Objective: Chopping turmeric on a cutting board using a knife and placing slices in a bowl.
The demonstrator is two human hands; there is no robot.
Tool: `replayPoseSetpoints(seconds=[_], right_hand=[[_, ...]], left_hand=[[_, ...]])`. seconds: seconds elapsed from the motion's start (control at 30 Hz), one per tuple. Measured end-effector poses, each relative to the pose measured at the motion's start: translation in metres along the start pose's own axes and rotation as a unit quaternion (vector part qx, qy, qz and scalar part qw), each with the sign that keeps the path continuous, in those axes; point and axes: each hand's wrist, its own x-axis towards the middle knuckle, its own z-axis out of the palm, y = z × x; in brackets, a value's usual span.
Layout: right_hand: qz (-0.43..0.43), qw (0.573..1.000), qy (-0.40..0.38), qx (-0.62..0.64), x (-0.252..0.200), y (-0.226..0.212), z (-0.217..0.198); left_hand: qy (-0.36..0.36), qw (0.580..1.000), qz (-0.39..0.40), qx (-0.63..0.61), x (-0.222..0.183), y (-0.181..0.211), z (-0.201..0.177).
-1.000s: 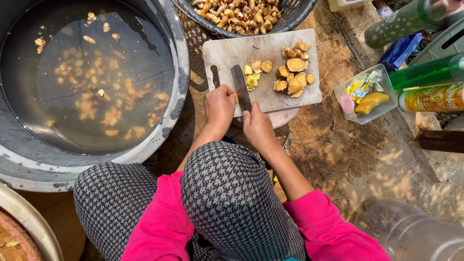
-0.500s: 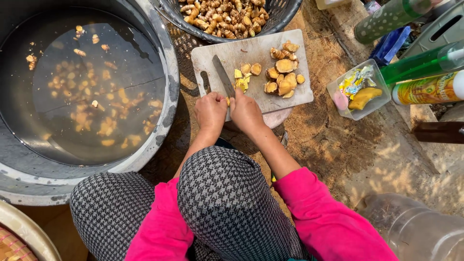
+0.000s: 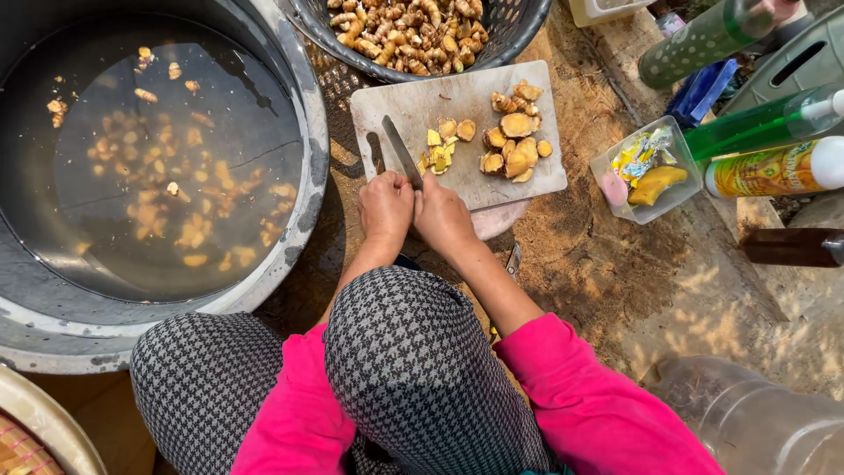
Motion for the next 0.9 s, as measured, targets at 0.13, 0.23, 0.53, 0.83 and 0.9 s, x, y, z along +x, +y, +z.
replayPoseSetpoints(seconds=[0.13,0.23,0.53,0.83,0.9], right_hand=[[-0.014,1.000,-0.003,-0.007,0.008,0.012,-0.023],[0.023,0.996,0.007,0.084,-0.015,0.034,-0.048],[0.220,0.904,0.037,0.364,-0.060,0.080,-0.029],[0.219,0.870,0.003,0.442,-0.039,0.072,0.001],[0.221,0.870,0.012,0.440,-0.049,0.068,0.007]], left_hand=[[-0.016,0.999,0.043,0.012,0.005,-0.007,-0.004],[-0.013,0.992,0.114,-0.050,0.000,-0.025,-0.006],[-0.074,0.954,0.290,-0.017,-0.003,-0.009,-0.030],[-0.155,0.945,0.287,0.020,0.044,0.000,-0.025],[-0.151,0.947,0.282,0.003,0.053,0.004,-0.019]])
